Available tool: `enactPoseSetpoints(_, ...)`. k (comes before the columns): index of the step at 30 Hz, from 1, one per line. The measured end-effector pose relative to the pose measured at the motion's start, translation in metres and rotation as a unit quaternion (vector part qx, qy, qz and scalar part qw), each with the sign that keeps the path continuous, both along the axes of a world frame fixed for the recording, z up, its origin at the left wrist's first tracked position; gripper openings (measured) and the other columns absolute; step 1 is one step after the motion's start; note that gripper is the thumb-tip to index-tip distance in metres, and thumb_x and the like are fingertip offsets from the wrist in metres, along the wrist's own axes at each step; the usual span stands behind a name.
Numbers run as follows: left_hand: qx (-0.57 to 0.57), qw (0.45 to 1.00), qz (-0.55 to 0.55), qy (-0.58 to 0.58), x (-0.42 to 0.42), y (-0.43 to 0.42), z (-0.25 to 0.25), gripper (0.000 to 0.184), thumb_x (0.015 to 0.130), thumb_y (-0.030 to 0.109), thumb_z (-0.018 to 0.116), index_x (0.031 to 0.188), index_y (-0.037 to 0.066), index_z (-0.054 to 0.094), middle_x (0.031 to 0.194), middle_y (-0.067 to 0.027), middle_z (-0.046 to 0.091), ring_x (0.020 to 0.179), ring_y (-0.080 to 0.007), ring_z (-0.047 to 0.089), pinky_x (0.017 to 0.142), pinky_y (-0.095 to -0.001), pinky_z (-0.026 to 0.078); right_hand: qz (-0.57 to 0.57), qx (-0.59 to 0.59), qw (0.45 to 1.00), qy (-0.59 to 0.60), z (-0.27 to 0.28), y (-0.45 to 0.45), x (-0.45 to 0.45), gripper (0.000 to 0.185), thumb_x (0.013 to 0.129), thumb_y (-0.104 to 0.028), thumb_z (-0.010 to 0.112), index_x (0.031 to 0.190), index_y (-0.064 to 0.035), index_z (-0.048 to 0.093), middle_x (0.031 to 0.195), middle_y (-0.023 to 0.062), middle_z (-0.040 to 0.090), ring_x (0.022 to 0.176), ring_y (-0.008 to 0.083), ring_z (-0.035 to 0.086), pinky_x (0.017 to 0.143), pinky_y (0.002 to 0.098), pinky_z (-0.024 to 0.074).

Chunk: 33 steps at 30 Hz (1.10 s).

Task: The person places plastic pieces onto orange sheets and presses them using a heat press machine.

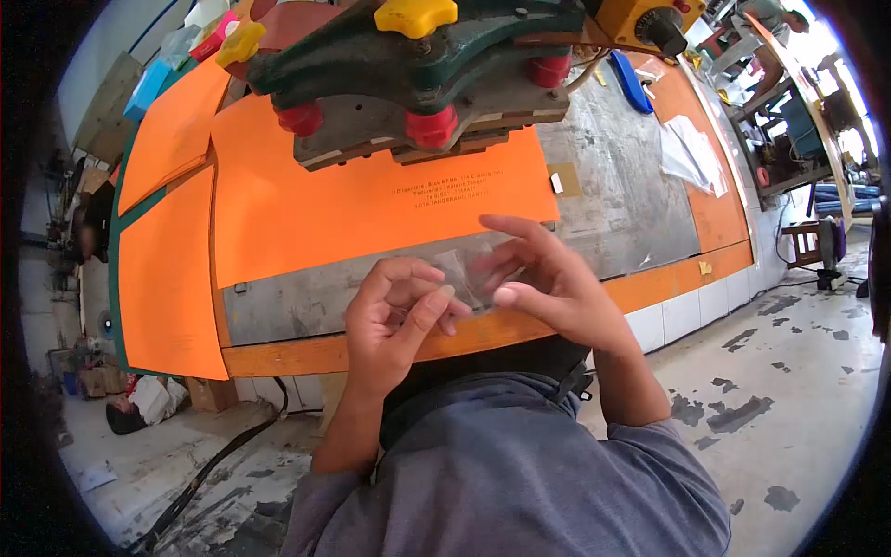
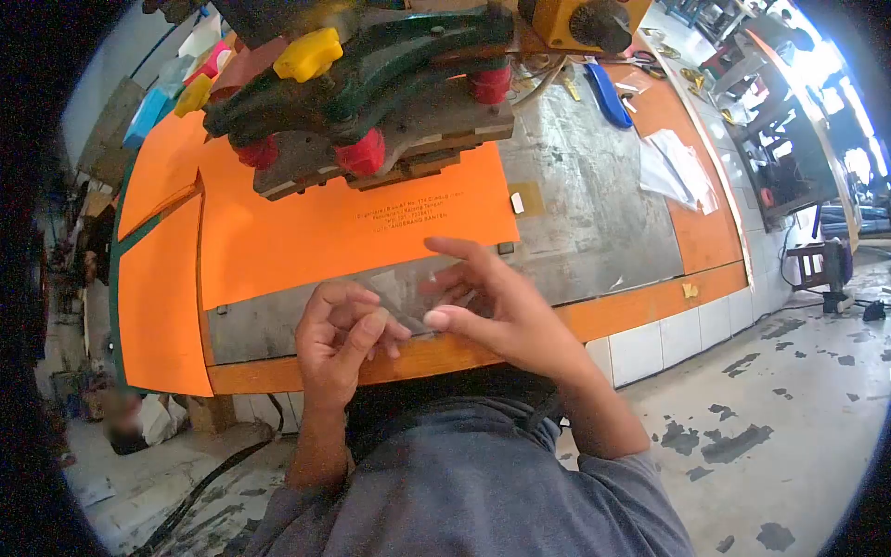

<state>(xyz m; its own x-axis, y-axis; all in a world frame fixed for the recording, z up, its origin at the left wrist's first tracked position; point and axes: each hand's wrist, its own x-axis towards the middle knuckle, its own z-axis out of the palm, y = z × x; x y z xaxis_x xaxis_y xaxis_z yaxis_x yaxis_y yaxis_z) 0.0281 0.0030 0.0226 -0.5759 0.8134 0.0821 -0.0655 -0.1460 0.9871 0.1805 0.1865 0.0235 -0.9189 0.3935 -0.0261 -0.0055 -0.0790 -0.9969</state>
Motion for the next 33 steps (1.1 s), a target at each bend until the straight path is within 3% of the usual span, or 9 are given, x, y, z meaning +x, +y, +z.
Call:
enactPoseSetpoints(2, -0.018, 1.000, -0.010, -0.003, -0.002, 0.000, 0.004, 0.013, 0.106, 0.013, 0.067, 0.112, 0.002, 0.062, 0.092, -0.0134, 0.079, 0.071, -0.0128, 0.069, 0.065, -0.0251, 0.052, 0.031, -0.105, 0.994, -0.010, 0.002, -0.004, -0.006, 0.057, 0.100, -0.010, 0.074, 0.152, -0.0033, 0.050, 0.099, 0.0020, 0.066, 0.092, 0.0092, 0.065, 0.082, 0.0250, 0.0524)
enactPoseSetpoints(4, -0.040, 0.999, -0.011, -0.002, -0.009, 0.000, 0.004, 0.013, 0.105, 0.012, 0.069, 0.109, 0.000, 0.064, 0.093, -0.0121, 0.078, 0.075, -0.0113, 0.069, 0.071, -0.0261, 0.056, 0.014, -0.091, 0.995, -0.025, 0.006, 0.000, -0.010, 0.054, 0.100, -0.009, 0.075, 0.148, -0.0034, 0.052, 0.095, 0.0015, 0.065, 0.087, 0.0095, 0.064, 0.078, 0.0267, 0.0524)
enactPoseSetpoints(6, -0.174, 0.967, 0.032, 0.185, -0.021, 0.001, 0.003, 0.018, 0.103, 0.015, 0.074, 0.104, -0.001, 0.066, 0.090, -0.0099, 0.077, 0.074, -0.0096, 0.068, 0.068, -0.0284, 0.054, 0.001, -0.077, 0.996, -0.040, 0.004, 0.005, -0.018, 0.050, 0.100, -0.009, 0.075, 0.145, -0.0035, 0.053, 0.091, 0.0011, 0.064, 0.082, 0.0098, 0.064, 0.073, 0.0285, 0.0525)
enactPoseSetpoints(8, -0.201, 0.953, 0.036, 0.223, -0.039, 0.010, 0.002, 0.018, 0.104, 0.018, 0.071, 0.107, 0.001, 0.067, 0.086, -0.0065, 0.075, 0.072, -0.0104, 0.065, 0.067, -0.0282, 0.052, -0.075, 0.096, 0.991, -0.059, -0.002, 0.012, -0.028, 0.045, 0.098, -0.007, 0.076, 0.138, -0.0028, 0.055, 0.086, 0.0034, 0.064, 0.075, 0.0102, 0.063, 0.067, 0.0294, 0.0513)
enactPoseSetpoints(11, -0.229, 0.917, 0.074, 0.317, -0.060, 0.029, -0.002, 0.019, 0.105, 0.020, 0.070, 0.112, 0.002, 0.068, 0.087, -0.0050, 0.073, 0.074, -0.0131, 0.062, 0.067, -0.0298, 0.051, -0.115, 0.187, 0.973, -0.070, -0.002, 0.021, -0.044, 0.041, 0.097, -0.006, 0.075, 0.134, -0.0036, 0.057, 0.083, 0.0075, 0.064, 0.068, 0.0139, 0.063, 0.065, 0.0309, 0.0515)
enactPoseSetpoints(12, -0.232, 0.892, 0.107, 0.372, -0.064, 0.031, -0.004, 0.020, 0.104, 0.020, 0.071, 0.114, 0.002, 0.068, 0.092, -0.0069, 0.073, 0.077, -0.0149, 0.063, 0.069, -0.0316, 0.052, -0.112, 0.187, 0.974, -0.069, -0.003, 0.021, -0.045, 0.041, 0.097, -0.006, 0.075, 0.134, -0.0036, 0.057, 0.083, 0.0075, 0.064, 0.068, 0.0139, 0.063, 0.065, 0.0309, 0.0515)
enactPoseSetpoints(15, -0.209, 0.825, 0.146, 0.505, -0.068, 0.028, -0.007, 0.028, 0.101, 0.021, 0.073, 0.122, 0.003, 0.069, 0.115, -0.0130, 0.073, 0.097, -0.0236, 0.067, 0.083, -0.0370, 0.055, -0.212, 0.473, 0.854, -0.050, -0.007, 0.023, -0.046, 0.036, 0.096, -0.011, 0.074, 0.130, -0.0061, 0.062, 0.105, 0.0140, 0.069, 0.085, 0.0311, 0.070, 0.071, 0.0435, 0.0552)
enactPoseSetpoints(21, -0.214, 0.768, -0.034, 0.603, -0.053, 0.001, -0.011, 0.044, 0.101, 0.030, 0.071, 0.139, 0.008, 0.067, 0.146, -0.0113, 0.066, 0.134, -0.0326, 0.060, 0.114, -0.0473, 0.042, -0.081, 0.510, 0.848, -0.117, -0.003, 0.016, -0.016, 0.032, 0.096, -0.019, 0.072, 0.128, -0.0124, 0.070, 0.099, 0.0132, 0.062, 0.091, 0.0349, 0.068, 0.077, 0.0482, 0.0561)
enactPoseSetpoints(33, -0.208, 0.718, -0.052, 0.662, -0.125, 0.036, -0.026, 0.053, 0.105, 0.042, 0.062, 0.149, 0.011, 0.061, 0.156, -0.0081, 0.059, 0.149, -0.0249, 0.048, 0.120, -0.0456, 0.036, -0.012, 0.608, 0.776, -0.167, -0.001, 0.044, -0.047, 0.045, 0.100, -0.039, 0.066, 0.138, -0.0153, 0.069, 0.101, 0.0145, 0.069, 0.093, 0.0362, 0.073, 0.077, 0.0478, 0.0592)
